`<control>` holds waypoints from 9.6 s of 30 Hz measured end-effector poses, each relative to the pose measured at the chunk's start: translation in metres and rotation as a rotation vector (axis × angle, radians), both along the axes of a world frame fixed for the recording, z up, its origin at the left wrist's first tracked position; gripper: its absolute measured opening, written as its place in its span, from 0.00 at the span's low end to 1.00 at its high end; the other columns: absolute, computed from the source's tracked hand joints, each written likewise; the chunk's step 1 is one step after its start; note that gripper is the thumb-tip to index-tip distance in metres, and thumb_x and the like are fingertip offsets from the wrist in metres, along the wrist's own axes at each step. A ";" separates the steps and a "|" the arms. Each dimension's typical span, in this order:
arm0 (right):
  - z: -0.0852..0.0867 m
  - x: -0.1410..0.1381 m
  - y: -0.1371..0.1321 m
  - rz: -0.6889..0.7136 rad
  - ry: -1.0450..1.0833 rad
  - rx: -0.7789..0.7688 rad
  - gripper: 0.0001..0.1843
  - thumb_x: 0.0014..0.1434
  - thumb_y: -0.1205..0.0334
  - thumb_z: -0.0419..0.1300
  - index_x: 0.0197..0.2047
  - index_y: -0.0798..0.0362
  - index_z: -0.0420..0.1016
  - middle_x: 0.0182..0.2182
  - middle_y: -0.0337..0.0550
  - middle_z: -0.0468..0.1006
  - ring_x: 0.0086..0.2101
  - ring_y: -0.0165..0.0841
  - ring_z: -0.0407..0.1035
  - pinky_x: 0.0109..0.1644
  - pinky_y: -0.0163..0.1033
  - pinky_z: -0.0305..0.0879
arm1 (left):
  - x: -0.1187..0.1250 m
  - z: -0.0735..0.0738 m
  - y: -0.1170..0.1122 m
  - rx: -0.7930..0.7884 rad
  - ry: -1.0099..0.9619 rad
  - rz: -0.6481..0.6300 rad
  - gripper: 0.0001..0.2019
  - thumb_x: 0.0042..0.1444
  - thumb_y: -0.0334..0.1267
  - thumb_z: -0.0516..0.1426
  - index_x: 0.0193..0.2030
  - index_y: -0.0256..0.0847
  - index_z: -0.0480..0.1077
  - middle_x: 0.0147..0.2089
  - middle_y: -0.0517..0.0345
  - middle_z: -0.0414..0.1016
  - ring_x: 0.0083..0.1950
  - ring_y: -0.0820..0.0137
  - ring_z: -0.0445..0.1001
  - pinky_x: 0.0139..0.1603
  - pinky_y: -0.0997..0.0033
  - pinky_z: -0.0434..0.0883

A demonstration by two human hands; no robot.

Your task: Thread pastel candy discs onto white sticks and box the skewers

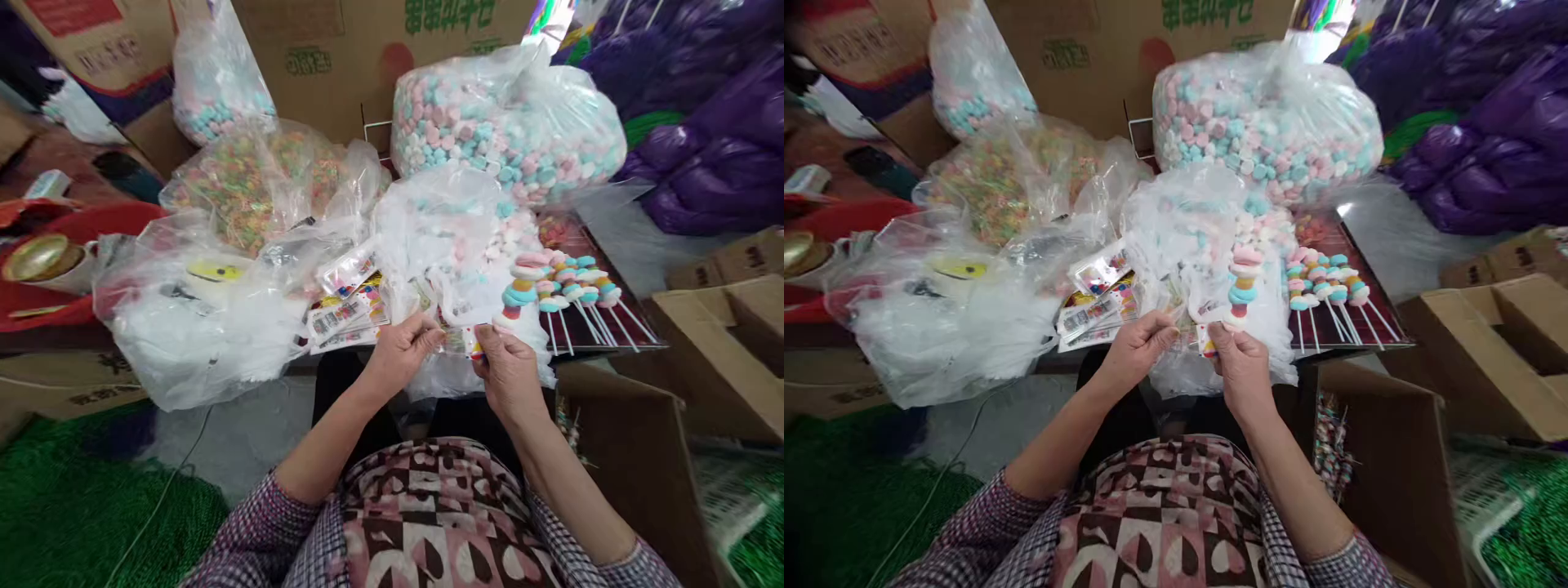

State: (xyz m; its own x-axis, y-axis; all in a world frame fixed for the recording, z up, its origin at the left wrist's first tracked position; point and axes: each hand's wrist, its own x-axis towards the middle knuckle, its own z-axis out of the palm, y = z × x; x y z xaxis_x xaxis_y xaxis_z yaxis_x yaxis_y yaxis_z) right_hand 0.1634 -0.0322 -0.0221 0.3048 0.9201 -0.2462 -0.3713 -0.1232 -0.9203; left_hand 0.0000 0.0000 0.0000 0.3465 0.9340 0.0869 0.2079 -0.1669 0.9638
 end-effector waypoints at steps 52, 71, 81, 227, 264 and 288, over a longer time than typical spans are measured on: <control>0.046 0.089 -0.053 0.483 -0.883 0.082 0.18 0.61 0.47 0.57 0.30 0.50 0.80 0.20 0.39 0.73 0.23 0.32 0.65 0.26 0.35 0.61 | -0.020 -0.030 0.022 0.222 -0.234 0.105 0.17 0.63 0.51 0.55 0.32 0.40 0.71 0.42 0.52 0.76 0.42 0.69 0.73 0.45 0.66 0.70; 0.053 0.118 -0.052 0.370 -0.946 0.037 0.21 0.58 0.40 0.61 0.38 0.50 0.80 0.29 0.46 0.83 0.32 0.39 0.76 0.40 0.40 0.71 | -0.026 -0.014 0.029 0.378 -0.110 -0.067 0.15 0.64 0.46 0.55 0.32 0.39 0.72 0.39 0.52 0.76 0.42 0.69 0.75 0.45 0.66 0.72; 0.059 0.115 -0.051 0.352 -0.916 0.040 0.25 0.53 0.35 0.62 0.34 0.50 0.81 0.27 0.46 0.83 0.31 0.38 0.76 0.39 0.40 0.71 | -0.027 -0.013 0.027 0.344 -0.119 -0.079 0.17 0.64 0.50 0.55 0.32 0.40 0.72 0.39 0.51 0.77 0.39 0.69 0.74 0.40 0.67 0.71; 0.000 -0.005 -0.043 0.341 0.009 0.047 0.19 0.55 0.46 0.68 0.39 0.53 0.75 0.18 0.34 0.70 0.19 0.25 0.58 0.22 0.32 0.51 | 0.044 0.022 -0.016 -0.433 -0.829 0.009 0.14 0.52 0.46 0.66 0.32 0.41 0.68 0.24 0.66 0.68 0.32 0.72 0.75 0.41 0.68 0.71; -0.007 -0.007 -0.052 0.296 -0.168 0.026 0.20 0.58 0.47 0.64 0.44 0.55 0.81 0.13 0.30 0.64 0.16 0.24 0.55 0.21 0.32 0.50 | 0.026 0.036 0.007 -0.350 -0.976 0.202 0.18 0.53 0.44 0.66 0.48 0.44 0.70 0.31 0.64 0.75 0.39 0.71 0.79 0.47 0.67 0.73; 0.006 -0.022 -0.045 0.309 0.052 0.031 0.21 0.60 0.42 0.61 0.31 0.52 0.67 0.11 0.29 0.64 0.11 0.23 0.53 0.16 0.30 0.47 | 0.050 0.014 -0.025 -0.455 -0.882 0.080 0.17 0.53 0.45 0.66 0.46 0.44 0.69 0.26 0.65 0.70 0.35 0.70 0.77 0.37 0.70 0.73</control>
State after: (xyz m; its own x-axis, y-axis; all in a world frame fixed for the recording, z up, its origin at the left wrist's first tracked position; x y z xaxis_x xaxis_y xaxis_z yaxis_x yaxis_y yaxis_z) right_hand 0.1413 -0.0774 -0.0160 -0.0024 0.9745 -0.2244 -0.3672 -0.2096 -0.9062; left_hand 0.0504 -0.0246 0.0142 0.2646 0.9602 -0.0890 -0.6190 0.2399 0.7478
